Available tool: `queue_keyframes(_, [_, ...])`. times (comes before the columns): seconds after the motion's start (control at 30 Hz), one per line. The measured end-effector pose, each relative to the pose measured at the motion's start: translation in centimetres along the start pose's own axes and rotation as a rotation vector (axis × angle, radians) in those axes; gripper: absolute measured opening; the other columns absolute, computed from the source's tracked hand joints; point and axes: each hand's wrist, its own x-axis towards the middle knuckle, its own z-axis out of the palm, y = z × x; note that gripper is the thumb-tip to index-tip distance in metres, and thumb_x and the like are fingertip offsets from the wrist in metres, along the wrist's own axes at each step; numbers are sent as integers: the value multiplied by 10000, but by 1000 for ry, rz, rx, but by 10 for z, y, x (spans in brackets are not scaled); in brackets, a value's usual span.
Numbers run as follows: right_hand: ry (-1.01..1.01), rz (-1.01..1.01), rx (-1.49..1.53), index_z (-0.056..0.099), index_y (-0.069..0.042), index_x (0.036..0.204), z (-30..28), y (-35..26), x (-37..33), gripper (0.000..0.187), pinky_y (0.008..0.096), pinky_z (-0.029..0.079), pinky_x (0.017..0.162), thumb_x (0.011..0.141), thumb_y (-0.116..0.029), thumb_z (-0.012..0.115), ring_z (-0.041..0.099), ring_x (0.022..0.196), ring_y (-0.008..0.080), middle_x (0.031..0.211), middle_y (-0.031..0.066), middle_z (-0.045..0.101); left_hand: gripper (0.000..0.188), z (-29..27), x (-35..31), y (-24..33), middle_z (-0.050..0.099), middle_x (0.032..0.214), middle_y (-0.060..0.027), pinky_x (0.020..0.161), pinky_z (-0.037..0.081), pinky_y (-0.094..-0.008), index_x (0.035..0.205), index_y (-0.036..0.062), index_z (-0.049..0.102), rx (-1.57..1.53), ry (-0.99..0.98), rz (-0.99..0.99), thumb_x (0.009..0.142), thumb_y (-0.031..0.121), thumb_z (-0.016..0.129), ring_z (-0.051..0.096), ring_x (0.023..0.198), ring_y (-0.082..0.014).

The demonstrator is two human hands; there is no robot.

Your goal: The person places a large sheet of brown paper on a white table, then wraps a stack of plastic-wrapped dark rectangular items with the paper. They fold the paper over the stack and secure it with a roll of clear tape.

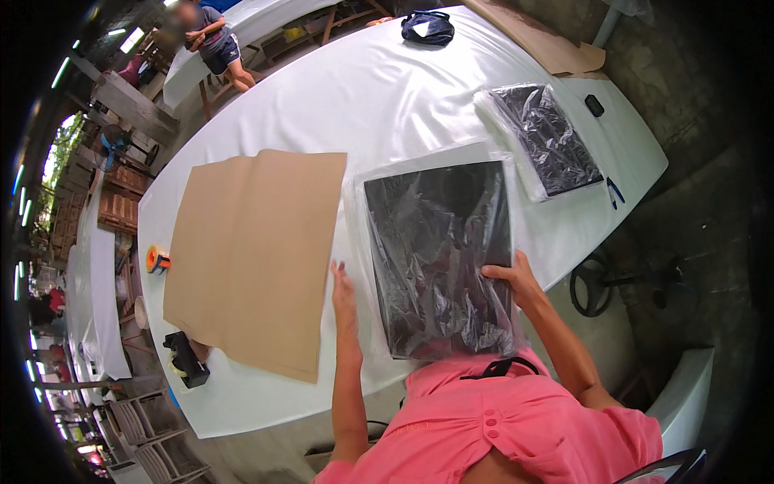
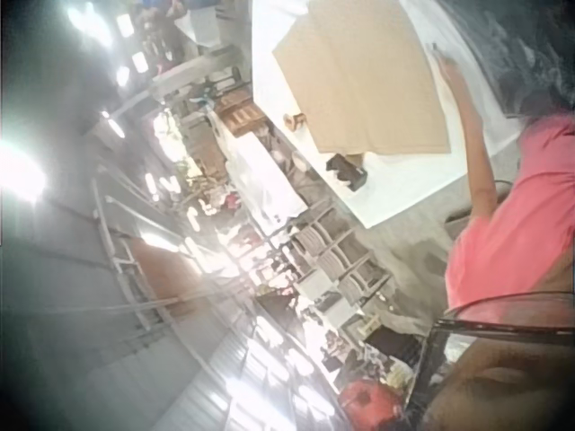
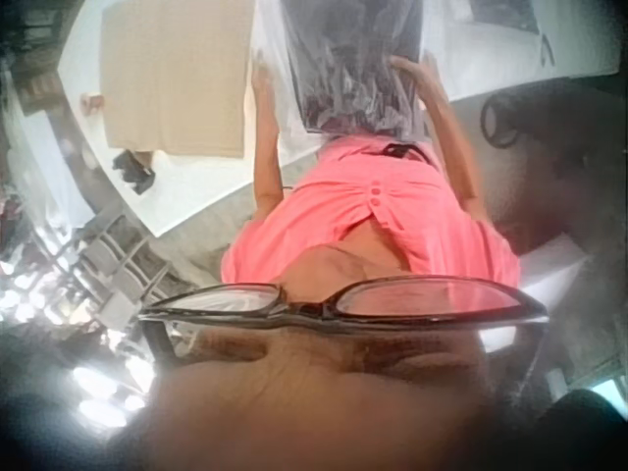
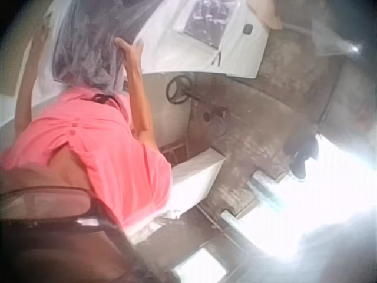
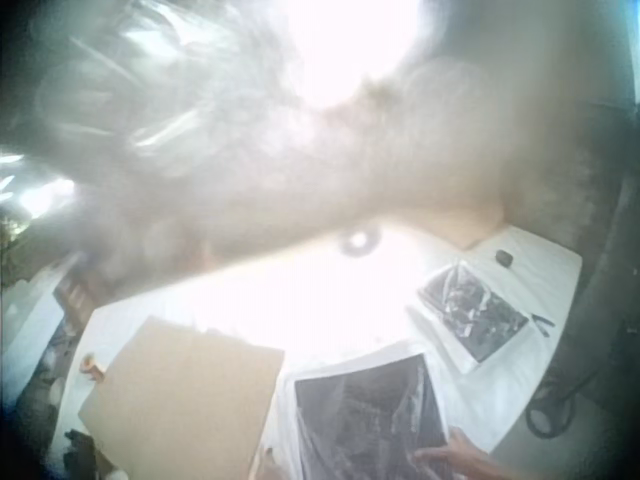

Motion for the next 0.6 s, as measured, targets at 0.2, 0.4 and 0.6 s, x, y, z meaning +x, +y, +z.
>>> queue_keyframes(0.2, [-22, -106, 5, 601, 8, 1085, -12, -22, -45, 496, 309, 470, 828, 631, -60, 791, 609, 880, 163, 984, 70, 656, 755, 60, 17, 55, 358, 1418, -151, 1087, 251, -359, 1444, -5, 176, -81, -254, -18, 918, 427, 504, 334, 1310, -250])
queue_keyframes(0.4, [-65, -184, -47, 613, -6, 1061, -21, -29, -65, 488, 291, 448, 841, 623, -61, 819, 577, 916, 138, 984, 39, 647, 767, 41, -13, 122, 365, 1412, -152, 1087, 258, -364, 1437, -3, 195, -77, -231, 37, 896, 417, 541, 345, 1303, -256])
queue_keyframes(0.6, [-197, -425, -166, 607, 14, 1060, -17, -64, -60, 536, 294, 449, 841, 598, -107, 850, 572, 930, 153, 980, 66, 647, 781, 20, -56, 179, 371, 1406, -152, 1086, 264, -369, 1430, -2, 213, -108, -21, 153, 874, 408, 577, 356, 1295, -261])
